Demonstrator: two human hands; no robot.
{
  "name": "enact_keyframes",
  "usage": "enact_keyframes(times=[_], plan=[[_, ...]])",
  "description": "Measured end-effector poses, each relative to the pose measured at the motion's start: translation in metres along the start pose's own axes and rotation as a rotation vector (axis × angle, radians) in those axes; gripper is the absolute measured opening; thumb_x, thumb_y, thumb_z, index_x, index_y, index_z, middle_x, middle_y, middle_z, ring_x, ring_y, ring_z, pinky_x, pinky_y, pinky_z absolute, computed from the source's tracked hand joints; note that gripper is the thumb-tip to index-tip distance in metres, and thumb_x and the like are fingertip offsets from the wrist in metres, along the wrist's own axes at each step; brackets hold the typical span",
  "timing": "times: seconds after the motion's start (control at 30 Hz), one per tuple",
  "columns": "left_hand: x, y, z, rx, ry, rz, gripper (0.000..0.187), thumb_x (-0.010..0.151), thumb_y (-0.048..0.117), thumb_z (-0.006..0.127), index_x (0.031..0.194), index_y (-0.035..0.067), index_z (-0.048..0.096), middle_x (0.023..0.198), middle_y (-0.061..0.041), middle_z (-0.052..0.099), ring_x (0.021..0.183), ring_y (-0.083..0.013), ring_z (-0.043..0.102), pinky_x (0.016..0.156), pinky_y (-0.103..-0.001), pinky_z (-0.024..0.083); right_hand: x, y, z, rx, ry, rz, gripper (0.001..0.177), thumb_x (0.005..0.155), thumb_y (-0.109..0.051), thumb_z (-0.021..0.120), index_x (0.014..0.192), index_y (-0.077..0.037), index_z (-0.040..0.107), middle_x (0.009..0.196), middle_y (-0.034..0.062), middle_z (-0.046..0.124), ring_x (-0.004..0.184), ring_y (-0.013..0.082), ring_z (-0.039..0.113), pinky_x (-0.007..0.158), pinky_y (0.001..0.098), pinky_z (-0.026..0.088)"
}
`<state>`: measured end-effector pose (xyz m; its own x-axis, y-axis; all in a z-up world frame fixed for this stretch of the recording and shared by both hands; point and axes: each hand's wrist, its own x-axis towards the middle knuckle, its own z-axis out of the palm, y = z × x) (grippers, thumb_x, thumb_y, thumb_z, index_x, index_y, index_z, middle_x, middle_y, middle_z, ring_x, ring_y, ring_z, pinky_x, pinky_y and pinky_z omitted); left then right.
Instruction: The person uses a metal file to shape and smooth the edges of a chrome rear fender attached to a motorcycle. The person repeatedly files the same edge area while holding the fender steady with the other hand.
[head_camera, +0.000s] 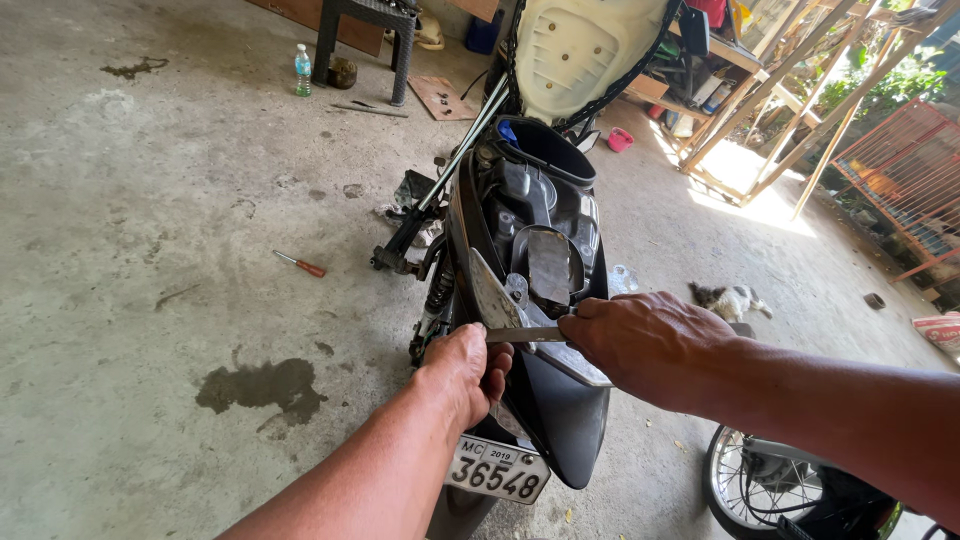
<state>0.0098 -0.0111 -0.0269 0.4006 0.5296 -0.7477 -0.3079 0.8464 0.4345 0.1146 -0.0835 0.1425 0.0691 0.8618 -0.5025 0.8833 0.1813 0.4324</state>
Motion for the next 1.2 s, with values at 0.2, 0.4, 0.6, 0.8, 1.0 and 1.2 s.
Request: enact_keyframes(times=[0.2,0.4,0.6,0.8,1.0,1.2], plan=[[-0.004,-0.007,0.002,0.069,-0.015,0.015,0.029,0.104,0.025,0.049,0.093,0.006,0.068,0.072,-0.006,0.068,0.056,-0.0114,0.060,0.045,-0.024,0.044,-0.009,0.005,0.008,0.003,0.059,-0.040,0.028,0.102,-0.018,0.042,0.124,-0.017,0.059,0.097,0.0024,0.064,0.086,0.0212,0.067,0.078,0.0394,0.058],[-0.003,0.009,0.003,0.094,0.038,0.033,0.031,0.105,0.024,0.048,0.093,0.005,0.068,0.073,-0.005,0.070,0.057,-0.0107,0.063,0.045,-0.023,0.047,0.000,-0.005,-0.002,0.040,0.019,0.032,0.028,0.105,-0.025,0.041,0.125,-0.020,0.060,0.099,0.0021,0.064,0.087,0.0223,0.067,0.077,0.0404,0.059],[-0.006,0.001,0.004,0.172,0.037,0.058,0.034,0.104,0.028,0.048,0.091,0.006,0.069,0.068,-0.005,0.068,0.054,-0.0112,0.060,0.044,-0.023,0.044,-0.010,0.001,0.002,0.103,0.097,-0.029,0.032,0.102,-0.024,0.042,0.128,-0.019,0.060,0.097,0.0017,0.065,0.082,0.0228,0.068,0.072,0.0410,0.059],[-0.006,0.017,0.004,0.117,0.041,0.058,0.025,0.101,0.016,0.048,0.091,0.005,0.068,0.070,-0.005,0.069,0.055,-0.0107,0.062,0.044,-0.023,0.046,0.009,0.004,0.004,0.067,0.055,-0.016,0.033,0.105,-0.027,0.041,0.131,-0.021,0.059,0.098,0.0033,0.065,0.084,0.0240,0.068,0.074,0.0411,0.059],[-0.016,0.004,0.006,0.254,0.069,0.058,0.036,0.103,0.027,0.048,0.090,0.003,0.071,0.068,-0.006,0.069,0.052,-0.0102,0.059,0.043,-0.023,0.046,-0.006,0.006,0.012,0.168,0.139,-0.039,0.039,0.100,-0.025,0.043,0.135,-0.020,0.058,0.105,0.0019,0.065,0.083,0.0234,0.069,0.072,0.0408,0.059],[-0.009,0.020,0.007,0.216,0.058,0.064,0.028,0.100,0.018,0.047,0.089,0.005,0.069,0.069,-0.005,0.070,0.052,-0.0107,0.061,0.042,-0.023,0.045,0.011,0.010,0.022,0.161,0.080,-0.004,0.032,0.103,-0.025,0.044,0.130,-0.017,0.059,0.100,0.0042,0.063,0.087,0.0239,0.067,0.078,0.0398,0.058]])
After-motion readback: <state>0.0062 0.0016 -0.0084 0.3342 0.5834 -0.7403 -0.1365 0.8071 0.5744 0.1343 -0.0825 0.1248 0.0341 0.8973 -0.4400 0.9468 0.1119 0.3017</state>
